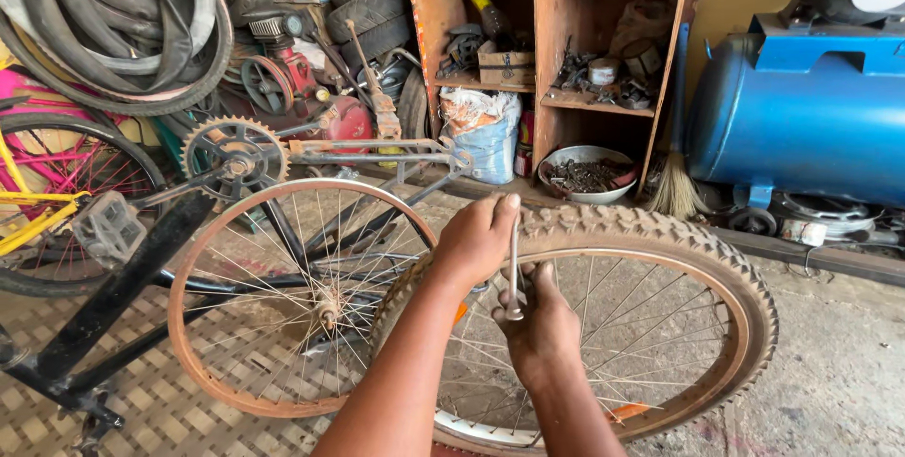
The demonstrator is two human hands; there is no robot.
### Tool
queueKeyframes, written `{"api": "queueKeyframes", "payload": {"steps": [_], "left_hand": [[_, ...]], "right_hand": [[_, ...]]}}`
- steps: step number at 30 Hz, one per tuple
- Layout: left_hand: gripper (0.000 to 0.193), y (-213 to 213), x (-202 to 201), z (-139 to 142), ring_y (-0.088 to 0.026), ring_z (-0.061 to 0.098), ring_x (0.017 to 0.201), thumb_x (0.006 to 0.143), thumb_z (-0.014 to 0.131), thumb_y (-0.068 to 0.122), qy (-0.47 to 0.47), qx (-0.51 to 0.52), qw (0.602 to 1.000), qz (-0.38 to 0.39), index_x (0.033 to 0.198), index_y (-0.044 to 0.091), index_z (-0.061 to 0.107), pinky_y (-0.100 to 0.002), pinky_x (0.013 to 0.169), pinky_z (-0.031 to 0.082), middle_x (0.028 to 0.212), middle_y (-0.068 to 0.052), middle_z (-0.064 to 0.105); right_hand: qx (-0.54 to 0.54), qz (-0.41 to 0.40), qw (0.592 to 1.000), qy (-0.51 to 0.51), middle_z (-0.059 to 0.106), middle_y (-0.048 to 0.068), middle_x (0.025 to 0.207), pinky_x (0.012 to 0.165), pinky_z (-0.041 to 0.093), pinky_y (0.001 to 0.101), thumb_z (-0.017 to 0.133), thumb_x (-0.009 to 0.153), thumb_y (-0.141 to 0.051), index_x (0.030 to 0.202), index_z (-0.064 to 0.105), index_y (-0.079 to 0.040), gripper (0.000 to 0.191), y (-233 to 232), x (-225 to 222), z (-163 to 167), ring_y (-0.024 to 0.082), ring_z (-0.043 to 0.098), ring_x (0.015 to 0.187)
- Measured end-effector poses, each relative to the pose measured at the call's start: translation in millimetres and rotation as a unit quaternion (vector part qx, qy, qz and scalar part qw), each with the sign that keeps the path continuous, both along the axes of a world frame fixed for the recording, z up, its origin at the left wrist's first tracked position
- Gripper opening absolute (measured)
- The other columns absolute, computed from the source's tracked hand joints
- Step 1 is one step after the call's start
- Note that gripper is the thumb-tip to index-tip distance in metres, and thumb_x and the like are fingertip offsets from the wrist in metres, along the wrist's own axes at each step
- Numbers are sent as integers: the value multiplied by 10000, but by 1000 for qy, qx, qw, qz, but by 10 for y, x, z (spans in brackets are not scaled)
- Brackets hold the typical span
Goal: The person removes an inner tube from a bicycle tire, works on the tire and tube by hand and with tools, and then reseats the tube and tire back onto the wheel rim.
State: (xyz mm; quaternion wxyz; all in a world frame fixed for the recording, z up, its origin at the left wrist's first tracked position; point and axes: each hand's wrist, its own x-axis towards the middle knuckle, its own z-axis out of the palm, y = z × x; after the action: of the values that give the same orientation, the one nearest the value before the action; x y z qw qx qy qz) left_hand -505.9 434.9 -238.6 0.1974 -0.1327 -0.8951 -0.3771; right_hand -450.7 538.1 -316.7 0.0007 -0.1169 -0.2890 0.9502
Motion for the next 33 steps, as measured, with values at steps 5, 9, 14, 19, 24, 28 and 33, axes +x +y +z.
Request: {"api": "queueKeyframes", "payload": {"steps": [5, 9, 14, 19, 24, 28, 33], "left_hand": [[513, 288, -12, 118, -392, 723, 908, 1028, 351, 484, -70, -15, 997, -2, 992, 98, 687, -510, 829, 536, 926, -183, 747], [489, 524, 8, 164, -423, 690, 955, 1028, 388, 462, 5, -23, 1000, -15, 1003, 84, 696, -538, 838, 520, 980, -187, 744], [481, 821, 44, 217, -421, 689, 964, 1031, 390, 455, 19, -35, 999, -29, 1021, 95, 709, -539, 840, 528, 988, -183, 748], [465, 951, 92, 304, -406, 706, 904, 1022, 374, 460, -33, -35, 998, -38, 1048, 116, 687, -528, 833, 539, 963, -169, 755], [484, 1003, 41, 346, -425, 678, 977, 1030, 377, 461, -13, -52, 998, -24, 990, 102, 699, -555, 858, 519, 1001, -172, 742], [495, 1054, 8, 321, -419, 685, 984, 1035, 355, 457, -25, -69, 997, -23, 999, 103, 699, -555, 870, 523, 1004, -167, 742], [472, 1156, 110, 331, -417, 686, 996, 1031, 366, 443, -36, -76, 996, -5, 1043, 115, 705, -552, 879, 526, 1049, -166, 738]], "right_hand": [[-18, -30, 999, 33, 606, 49, 868, 571, 437, 306, 450, 1069, -380, 1072, 575, -84, 321, 169, -152, -27, 143, 539, 672], [-106, -34, 986, 124, 562, -9, 833, 542, 401, 264, 487, 1084, -330, 1092, 597, -128, 230, 350, -240, -66, 103, 530, 670], [-165, -96, 970, 150, 568, -17, 849, 556, 411, 248, 502, 1079, -311, 1101, 583, -125, 204, 452, -232, -71, 93, 525, 678], [-133, -166, 970, 115, 577, 1, 838, 550, 416, 262, 504, 1069, -311, 1109, 560, -105, 217, 430, -184, 8, 112, 547, 684], [252, -191, 948, 34, 635, 61, 771, 473, 421, 340, 537, 1011, -157, 1122, 580, -80, 142, 530, -149, 18, 159, 605, 580], [539, -320, 778, 44, 715, 127, 708, 545, 510, 352, 599, 933, -18, 948, 704, 15, 111, 701, -129, -10, 176, 660, 577], [568, -426, 703, 35, 712, 193, 754, 575, 508, 347, 670, 906, -25, 1109, 770, -34, 227, 669, -72, 9, 172, 656, 557]]}}
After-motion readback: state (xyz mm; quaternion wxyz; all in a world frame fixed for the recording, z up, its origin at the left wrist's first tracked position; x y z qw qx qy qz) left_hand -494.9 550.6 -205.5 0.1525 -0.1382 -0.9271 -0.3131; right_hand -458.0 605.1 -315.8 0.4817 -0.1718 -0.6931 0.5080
